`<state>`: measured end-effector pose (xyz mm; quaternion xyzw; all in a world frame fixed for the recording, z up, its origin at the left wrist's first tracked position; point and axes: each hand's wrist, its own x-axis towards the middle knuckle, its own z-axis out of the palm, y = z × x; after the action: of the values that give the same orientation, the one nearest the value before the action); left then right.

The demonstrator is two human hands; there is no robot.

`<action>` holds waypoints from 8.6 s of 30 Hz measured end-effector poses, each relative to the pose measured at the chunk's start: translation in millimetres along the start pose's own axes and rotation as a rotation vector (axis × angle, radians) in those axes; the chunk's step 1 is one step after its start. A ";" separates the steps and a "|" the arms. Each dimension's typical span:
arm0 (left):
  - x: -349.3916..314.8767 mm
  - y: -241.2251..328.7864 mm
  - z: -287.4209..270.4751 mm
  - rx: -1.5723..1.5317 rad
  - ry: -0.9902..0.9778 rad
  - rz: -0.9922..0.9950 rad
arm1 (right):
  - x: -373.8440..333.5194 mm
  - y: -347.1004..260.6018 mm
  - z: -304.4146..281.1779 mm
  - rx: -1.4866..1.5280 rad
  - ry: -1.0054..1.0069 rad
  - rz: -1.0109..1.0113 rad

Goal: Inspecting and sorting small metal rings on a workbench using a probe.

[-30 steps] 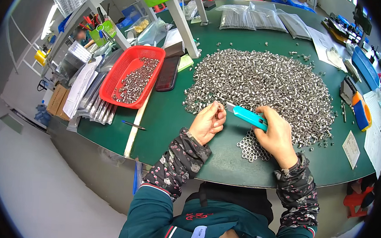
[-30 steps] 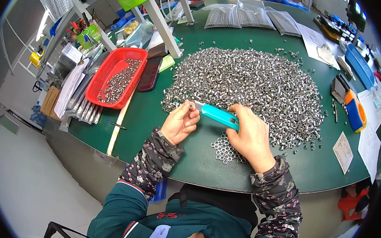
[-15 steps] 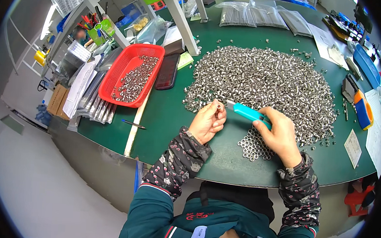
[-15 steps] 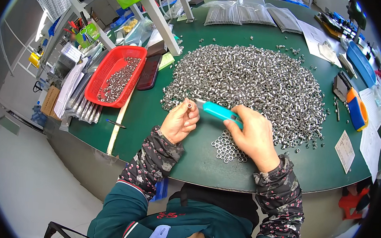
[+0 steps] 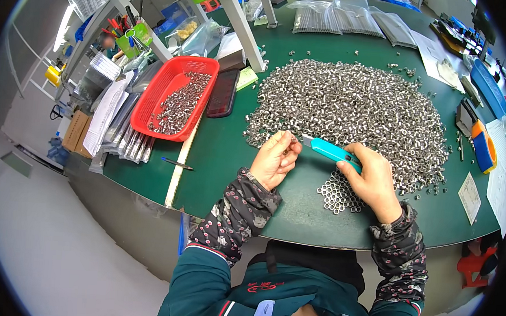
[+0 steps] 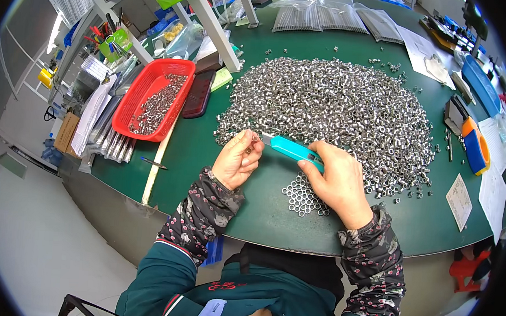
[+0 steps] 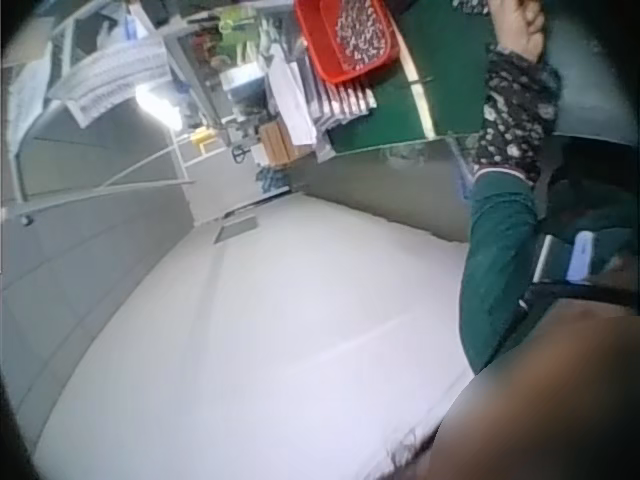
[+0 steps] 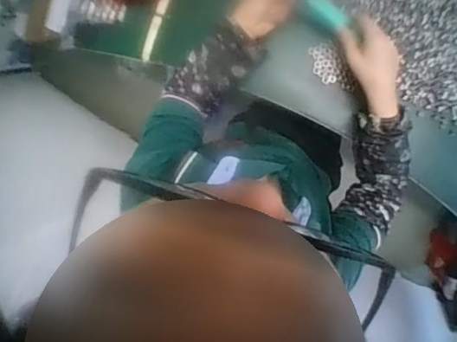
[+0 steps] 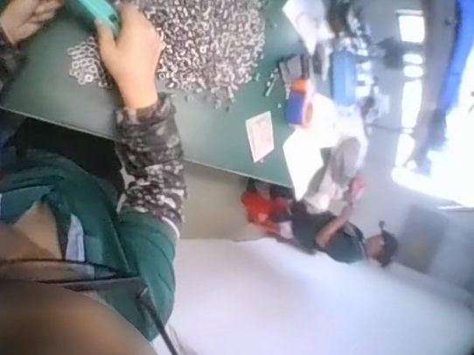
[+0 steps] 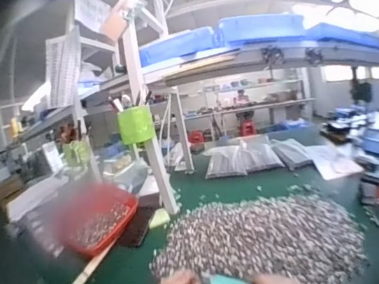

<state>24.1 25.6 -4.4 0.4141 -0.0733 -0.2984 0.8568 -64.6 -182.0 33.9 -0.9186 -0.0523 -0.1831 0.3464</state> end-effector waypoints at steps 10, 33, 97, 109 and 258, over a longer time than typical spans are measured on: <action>0.1 -0.3 0.6 0.125 0.031 0.119 | -0.7 0.9 1.0 -0.020 -0.019 -0.012; 1.4 -2.9 3.8 0.254 0.074 0.200 | -0.3 0.0 -0.5 0.022 -0.136 0.015; 0.7 1.1 2.1 0.278 0.046 0.236 | -4.2 -2.6 -4.8 0.010 -0.036 -0.037; -0.4 3.8 3.9 0.461 0.090 0.171 | -5.7 -1.1 -3.3 -0.097 -0.046 -0.062; -1.8 1.5 3.8 0.383 0.061 0.152 | -4.2 4.4 1.8 -0.121 0.009 -0.152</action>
<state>22.0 24.8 -0.6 0.5716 -0.1339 -0.2011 0.7842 -66.9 -184.1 28.3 -0.9304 -0.1091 -0.2156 0.2758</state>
